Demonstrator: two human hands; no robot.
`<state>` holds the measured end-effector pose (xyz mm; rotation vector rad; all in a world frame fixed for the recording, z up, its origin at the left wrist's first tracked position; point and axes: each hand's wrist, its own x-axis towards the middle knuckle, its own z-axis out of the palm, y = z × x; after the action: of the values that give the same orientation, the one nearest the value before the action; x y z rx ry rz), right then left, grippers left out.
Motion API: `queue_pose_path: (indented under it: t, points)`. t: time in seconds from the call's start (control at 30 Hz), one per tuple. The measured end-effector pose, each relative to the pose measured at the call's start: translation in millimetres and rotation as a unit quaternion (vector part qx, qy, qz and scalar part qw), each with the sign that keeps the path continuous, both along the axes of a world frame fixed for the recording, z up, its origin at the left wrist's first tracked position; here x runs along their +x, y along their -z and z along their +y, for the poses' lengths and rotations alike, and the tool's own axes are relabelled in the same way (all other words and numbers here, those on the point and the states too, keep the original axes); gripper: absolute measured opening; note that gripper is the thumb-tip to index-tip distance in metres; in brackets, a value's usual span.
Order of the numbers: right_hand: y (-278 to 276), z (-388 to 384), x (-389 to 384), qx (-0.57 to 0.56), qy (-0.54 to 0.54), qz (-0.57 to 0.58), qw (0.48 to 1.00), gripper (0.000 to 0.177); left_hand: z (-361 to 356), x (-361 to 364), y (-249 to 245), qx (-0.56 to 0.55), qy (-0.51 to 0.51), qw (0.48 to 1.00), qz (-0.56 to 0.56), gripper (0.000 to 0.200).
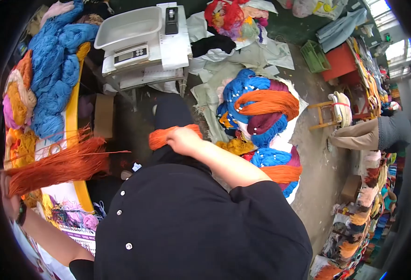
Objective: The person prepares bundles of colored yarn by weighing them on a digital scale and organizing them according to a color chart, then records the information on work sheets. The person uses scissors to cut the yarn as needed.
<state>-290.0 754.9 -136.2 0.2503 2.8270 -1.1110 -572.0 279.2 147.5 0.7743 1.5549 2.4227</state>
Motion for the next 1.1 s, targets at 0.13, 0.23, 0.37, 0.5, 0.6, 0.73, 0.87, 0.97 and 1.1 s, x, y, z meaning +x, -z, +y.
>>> queue_pose_path:
  t: [0.13, 0.23, 0.37, 0.5, 0.6, 0.73, 0.87, 0.97, 1.1]
  points:
    - [-28, 28, -29, -0.106, 0.137, 0.097, 0.98, 0.02, 83, 28, 41, -0.042, 0.08, 0.992, -0.086, 0.054]
    - [-93, 16, -56, -0.154, 0.162, 0.125, 0.967, 0.02, 143, 69, 80, -0.034, 0.09, 0.983, -0.156, 0.053]
    - [-162, -48, -77, -0.169, -0.083, 0.253, 0.949, 0.018, 198, 113, 113, 0.069, 0.208, 0.958, -0.185, 0.065]
    - [-180, -93, -101, -0.287, -0.162, 0.144, 0.933, 0.043, 209, 121, 112, -0.042, 0.169, 0.985, -0.015, 0.082]
    - [-174, -116, -109, -0.435, -0.164, 0.095, 0.88, 0.038, 200, 121, 106, -0.173, 0.084, 0.979, 0.071, 0.083]
    - [-170, -126, -112, -0.524, -0.171, -0.02, 0.834, 0.024, 194, 124, 117, -0.143, 0.081, 0.986, -0.021, 0.082]
    - [-161, -131, -109, -0.542, -0.15, 0.007, 0.827, 0.015, 196, 129, 111, -0.078, 0.122, 0.975, -0.166, 0.077]
    - [-156, -130, -110, -0.623, -0.094, -0.002, 0.777, 0.013, 189, 124, 124, -0.105, 0.062, 0.969, -0.214, 0.07]
    - [-158, -118, -110, -0.637, -0.056, -0.023, 0.768, 0.019, 181, 119, 123, 0.062, 0.066, 0.921, -0.379, 0.063]
